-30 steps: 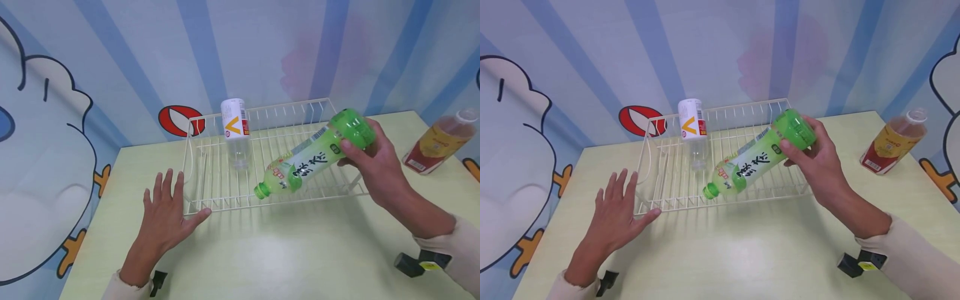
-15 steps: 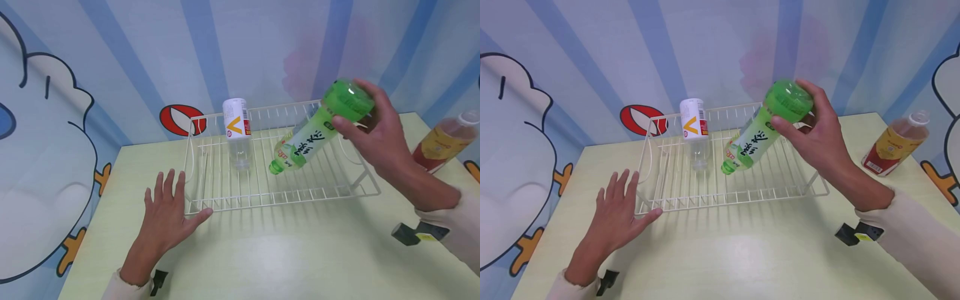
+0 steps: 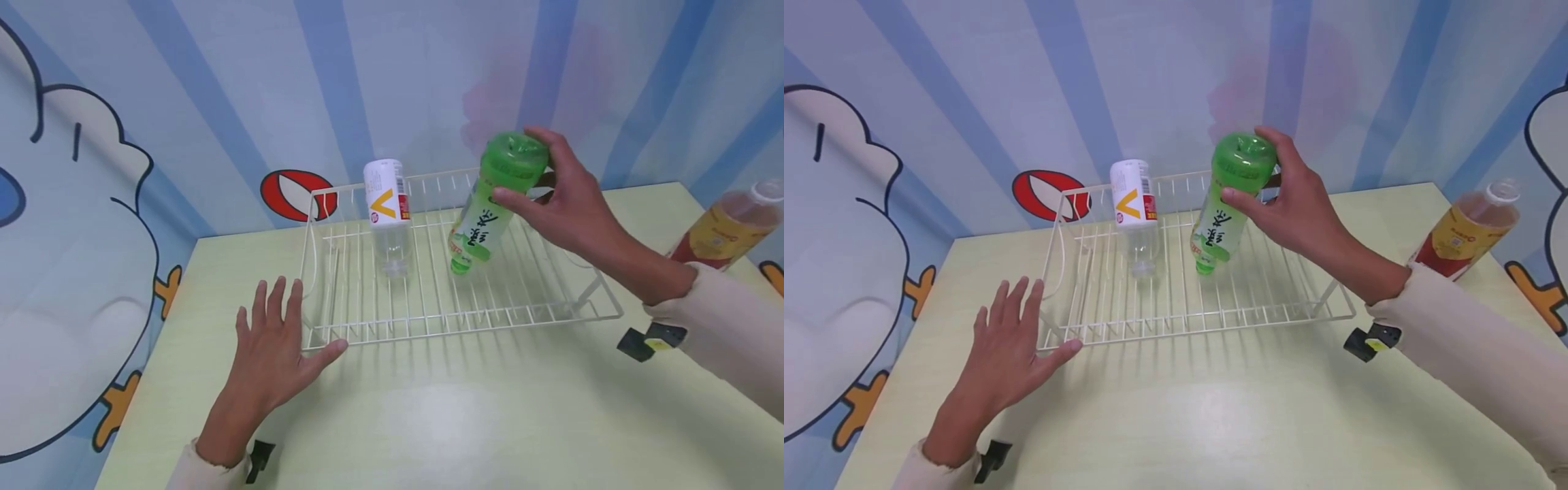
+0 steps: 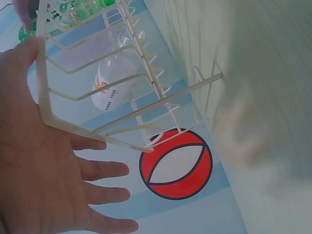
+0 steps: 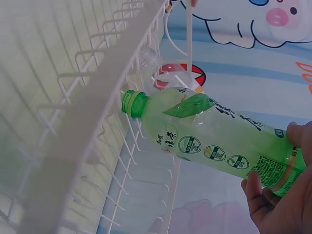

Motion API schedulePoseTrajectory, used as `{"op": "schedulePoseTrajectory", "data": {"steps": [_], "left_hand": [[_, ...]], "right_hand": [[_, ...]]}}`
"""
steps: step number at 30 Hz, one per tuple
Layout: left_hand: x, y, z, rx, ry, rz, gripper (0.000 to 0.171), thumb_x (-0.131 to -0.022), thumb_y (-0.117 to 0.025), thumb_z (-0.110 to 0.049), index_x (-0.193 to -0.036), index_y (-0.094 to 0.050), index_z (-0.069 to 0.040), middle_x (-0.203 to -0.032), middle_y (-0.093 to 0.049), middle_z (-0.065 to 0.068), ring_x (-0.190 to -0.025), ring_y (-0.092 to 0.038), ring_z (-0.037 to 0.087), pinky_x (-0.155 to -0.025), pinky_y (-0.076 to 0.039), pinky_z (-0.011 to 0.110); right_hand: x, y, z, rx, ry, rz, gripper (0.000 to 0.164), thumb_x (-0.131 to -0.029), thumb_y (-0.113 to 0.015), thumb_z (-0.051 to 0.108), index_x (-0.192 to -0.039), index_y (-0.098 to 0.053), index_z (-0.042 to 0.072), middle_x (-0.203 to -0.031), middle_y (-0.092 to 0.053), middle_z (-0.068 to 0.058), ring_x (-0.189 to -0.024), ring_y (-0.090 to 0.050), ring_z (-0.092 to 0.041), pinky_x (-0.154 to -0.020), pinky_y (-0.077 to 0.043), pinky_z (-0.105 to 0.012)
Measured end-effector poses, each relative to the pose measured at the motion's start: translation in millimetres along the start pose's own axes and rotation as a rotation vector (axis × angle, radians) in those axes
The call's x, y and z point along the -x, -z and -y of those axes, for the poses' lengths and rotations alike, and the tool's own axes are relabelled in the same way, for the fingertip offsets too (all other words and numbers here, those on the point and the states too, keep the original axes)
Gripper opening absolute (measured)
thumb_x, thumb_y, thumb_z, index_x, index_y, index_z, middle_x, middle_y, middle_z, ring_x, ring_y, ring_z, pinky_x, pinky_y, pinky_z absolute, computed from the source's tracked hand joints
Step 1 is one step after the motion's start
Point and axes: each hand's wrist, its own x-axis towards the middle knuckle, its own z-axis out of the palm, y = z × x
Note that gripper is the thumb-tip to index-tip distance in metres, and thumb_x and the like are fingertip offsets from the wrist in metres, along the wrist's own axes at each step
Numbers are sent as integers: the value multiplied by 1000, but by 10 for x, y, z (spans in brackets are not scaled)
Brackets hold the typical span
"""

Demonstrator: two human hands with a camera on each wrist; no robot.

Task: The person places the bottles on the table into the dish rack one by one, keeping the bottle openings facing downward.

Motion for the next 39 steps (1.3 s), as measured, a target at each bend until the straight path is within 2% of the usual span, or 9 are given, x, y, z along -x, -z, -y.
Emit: {"op": "schedulePoseTrajectory", "data": {"steps": [4, 10, 13, 21, 30, 39], "left_hand": [[-3, -7, 0, -5, -2, -2, 108, -83, -56, -74, -156, -21, -3, -159, -18, 25, -147, -8, 48, -107, -13, 75], [-13, -27, 11, -6, -8, -10, 108, -83, -56, -74, -156, -22, -2, -159, -19, 25, -147, -9, 47, -107, -13, 75], [-18, -28, 17, -1, -13, -12, 108, -83, -56, -74, -156, -22, -2, -159, -21, 25, -147, -9, 47, -107, -14, 75], [-16, -31, 18, 15, 0, 8, 109, -83, -55, -75, -157, -21, -3, -159, -21, 25, -147, -9, 46, -107, -15, 74], [-5, -17, 6, 22, 4, 15, 109, -83, -57, -73, -157, -20, -2, -159, -21, 26, -147, -10, 47, -108, -15, 74], [-19, -14, 26, 62, 0, 34, 109, -84, -56, -74, -157, -17, -3, -159, -21, 25, -147, -9, 47, -107, -15, 76]], "right_hand": [[-99, -45, -2, 23, -11, 21, 83, -93, -71, 33, -158, -19, 21, -138, -49, -16, -113, -60, -34, -73, -52, -22], [-190, -116, -14, 23, -32, 67, 85, -93, -71, 35, -158, -17, 23, -138, -49, -18, -115, -60, -37, -82, -54, -43], [-227, -140, -8, 22, -24, 82, 85, -93, -71, 34, -158, -17, 21, -138, -48, -18, -116, -60, -38, -84, -53, -49], [-375, -240, 21, 61, -7, 119, 84, -92, -72, 33, -157, -21, 18, -133, -53, -18, -108, -62, -37, -83, -54, -50], [-600, -328, 52, 137, -59, 199, 89, -92, -71, 40, -159, -17, 19, -136, -53, -16, -111, -60, -34, -81, -54, -48], [-906, -451, 104, 193, -136, 272, 93, -94, -67, 43, -161, -8, 15, -143, -47, -19, -121, -58, -36, -93, -51, -49]]}}
